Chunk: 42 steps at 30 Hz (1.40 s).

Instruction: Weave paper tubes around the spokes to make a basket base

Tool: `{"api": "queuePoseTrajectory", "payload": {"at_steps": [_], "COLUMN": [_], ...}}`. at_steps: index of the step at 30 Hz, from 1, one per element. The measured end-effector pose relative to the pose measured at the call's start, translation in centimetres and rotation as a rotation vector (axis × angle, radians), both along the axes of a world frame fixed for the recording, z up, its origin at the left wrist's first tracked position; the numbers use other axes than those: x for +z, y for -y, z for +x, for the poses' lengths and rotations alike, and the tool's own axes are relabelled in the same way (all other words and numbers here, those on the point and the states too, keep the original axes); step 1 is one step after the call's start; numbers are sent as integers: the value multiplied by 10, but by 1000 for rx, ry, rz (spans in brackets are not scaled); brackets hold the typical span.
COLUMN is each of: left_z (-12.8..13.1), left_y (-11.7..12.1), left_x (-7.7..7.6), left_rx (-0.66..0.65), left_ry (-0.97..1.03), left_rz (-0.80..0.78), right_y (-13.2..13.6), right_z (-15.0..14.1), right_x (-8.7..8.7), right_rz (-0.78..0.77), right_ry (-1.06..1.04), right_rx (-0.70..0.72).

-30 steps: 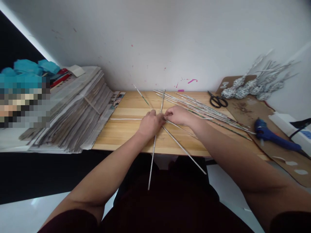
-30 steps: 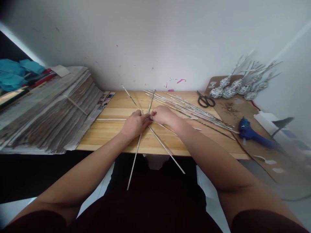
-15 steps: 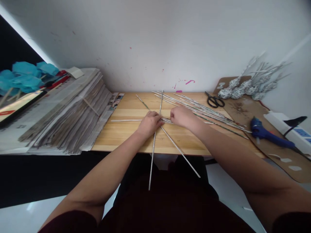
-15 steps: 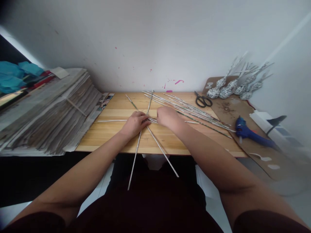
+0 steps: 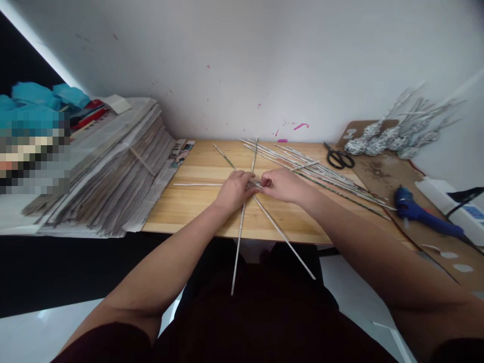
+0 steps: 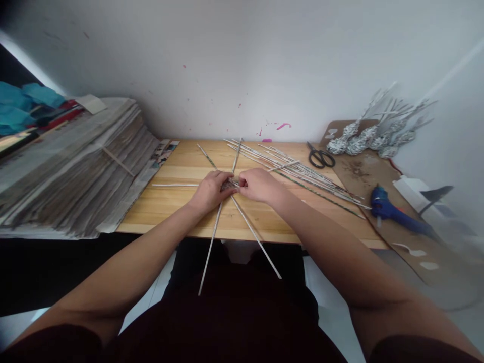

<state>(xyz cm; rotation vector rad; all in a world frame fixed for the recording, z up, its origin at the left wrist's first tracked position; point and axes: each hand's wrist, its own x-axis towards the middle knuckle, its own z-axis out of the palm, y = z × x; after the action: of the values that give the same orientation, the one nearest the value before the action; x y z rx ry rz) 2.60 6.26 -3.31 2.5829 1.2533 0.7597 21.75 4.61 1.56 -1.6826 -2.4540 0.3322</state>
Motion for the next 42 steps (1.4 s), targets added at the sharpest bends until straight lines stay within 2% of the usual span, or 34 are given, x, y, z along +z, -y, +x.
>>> {"api": "queuePoseTrajectory", "payload": {"at_steps": [3,8,12,15,17,21,27,31,33,36,39,42], "left_z": [0,-1,-1,0,1,1,-9,-14,-14,-12,-8,-3], "left_y": [1,3,4,3,4,4,-5,-9,-9,-9,-11,-13], "left_x": [-2,-2,0,4,7,13,10,11,12,14,16,17], "left_rx": [19,9,1,-9,-15,-51,-149,-195,-188,-172,-146,-90], "left_ry": [28,23,-16,-73,-129,-227,-198,-138,-119,-129,-160,-153], "left_rz": [9,17,29,16,8,22,-25,-59,-62,-70,-73,-80], "right_y": [-5,-18,-20,-15,-10,2,15,22,25,30,35,39], "right_z": [-1,0,1,4,7,13,18,21,23,24,21,16], "right_x": [3,6,1,-5,-9,-15,-16,-15,-14,-11,-6,-1], "right_rz": [14,-74,-12,57,138,240,252,191,165,179,214,224], "right_ry": [45,55,60,7,-37,12,66,69,50,63,181,279], "right_rx": [-63,-201,-236,-206,-135,-5,30,-19,-19,57,92,60]}}
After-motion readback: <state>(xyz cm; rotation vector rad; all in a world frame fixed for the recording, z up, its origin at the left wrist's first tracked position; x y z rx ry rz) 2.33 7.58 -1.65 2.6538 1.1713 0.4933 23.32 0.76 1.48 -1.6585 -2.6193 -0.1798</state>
